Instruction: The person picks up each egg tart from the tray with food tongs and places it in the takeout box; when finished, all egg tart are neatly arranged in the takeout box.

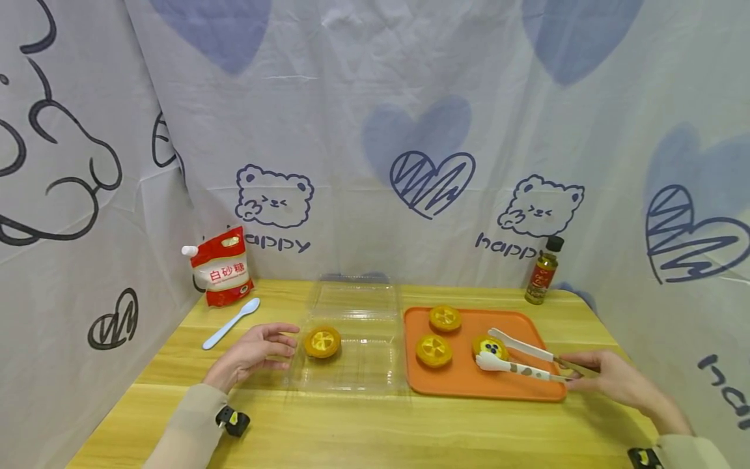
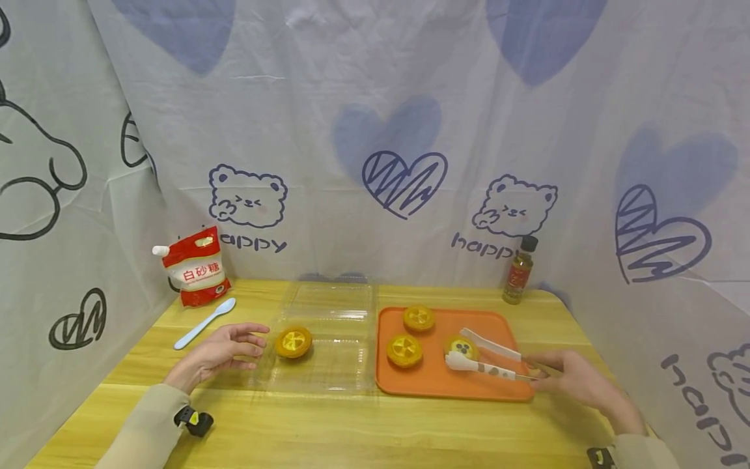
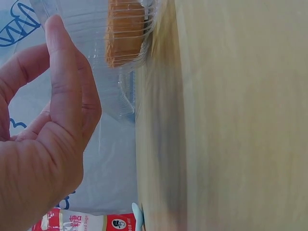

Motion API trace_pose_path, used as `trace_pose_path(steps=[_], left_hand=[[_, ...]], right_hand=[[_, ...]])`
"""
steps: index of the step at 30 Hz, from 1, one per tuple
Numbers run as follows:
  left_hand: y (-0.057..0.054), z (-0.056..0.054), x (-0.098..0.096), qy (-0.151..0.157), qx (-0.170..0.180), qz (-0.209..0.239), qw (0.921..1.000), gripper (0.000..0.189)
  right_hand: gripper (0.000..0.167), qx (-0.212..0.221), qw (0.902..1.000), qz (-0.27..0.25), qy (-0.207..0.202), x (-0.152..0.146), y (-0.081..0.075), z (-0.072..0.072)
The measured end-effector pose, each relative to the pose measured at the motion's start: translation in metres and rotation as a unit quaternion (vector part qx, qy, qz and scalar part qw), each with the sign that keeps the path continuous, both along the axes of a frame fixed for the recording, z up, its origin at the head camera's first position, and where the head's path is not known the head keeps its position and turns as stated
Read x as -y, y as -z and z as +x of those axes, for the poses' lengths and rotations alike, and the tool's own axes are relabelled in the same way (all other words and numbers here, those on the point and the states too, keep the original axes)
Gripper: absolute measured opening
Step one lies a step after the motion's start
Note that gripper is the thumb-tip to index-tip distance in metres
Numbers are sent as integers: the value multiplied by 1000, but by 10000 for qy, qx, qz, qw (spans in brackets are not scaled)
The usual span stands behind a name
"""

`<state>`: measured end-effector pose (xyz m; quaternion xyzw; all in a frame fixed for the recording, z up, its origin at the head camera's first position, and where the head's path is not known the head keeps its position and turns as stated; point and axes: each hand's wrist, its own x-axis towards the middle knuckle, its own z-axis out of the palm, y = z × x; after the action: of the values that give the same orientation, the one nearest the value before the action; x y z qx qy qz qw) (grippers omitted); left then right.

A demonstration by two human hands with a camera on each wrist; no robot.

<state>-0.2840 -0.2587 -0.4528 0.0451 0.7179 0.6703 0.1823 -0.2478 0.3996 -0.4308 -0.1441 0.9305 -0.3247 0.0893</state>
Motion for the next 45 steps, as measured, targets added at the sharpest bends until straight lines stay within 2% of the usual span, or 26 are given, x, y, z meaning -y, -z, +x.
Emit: trace_pose_path(steps=[5, 13, 18, 37, 45], left_hand=[[1, -1, 1, 7, 8, -19, 10000, 59], [1, -1, 2, 40, -15, -31, 10000, 59], [0, 0, 3, 21, -13, -37, 10000, 60], [1, 0, 3, 57, -17, -50, 10000, 63], [1, -1, 3, 158, -55, 79, 9998, 64]], right_hand=[[59, 107, 9993, -362, -59, 1, 4, -1], [56, -229, 9997, 31, -81, 4, 5, 0], [52, -513, 9980, 367, 67, 10, 3, -2], [53, -730, 9965, 335, 211, 33, -2, -3], [53, -647, 9977, -5, -182, 53, -8, -8]])
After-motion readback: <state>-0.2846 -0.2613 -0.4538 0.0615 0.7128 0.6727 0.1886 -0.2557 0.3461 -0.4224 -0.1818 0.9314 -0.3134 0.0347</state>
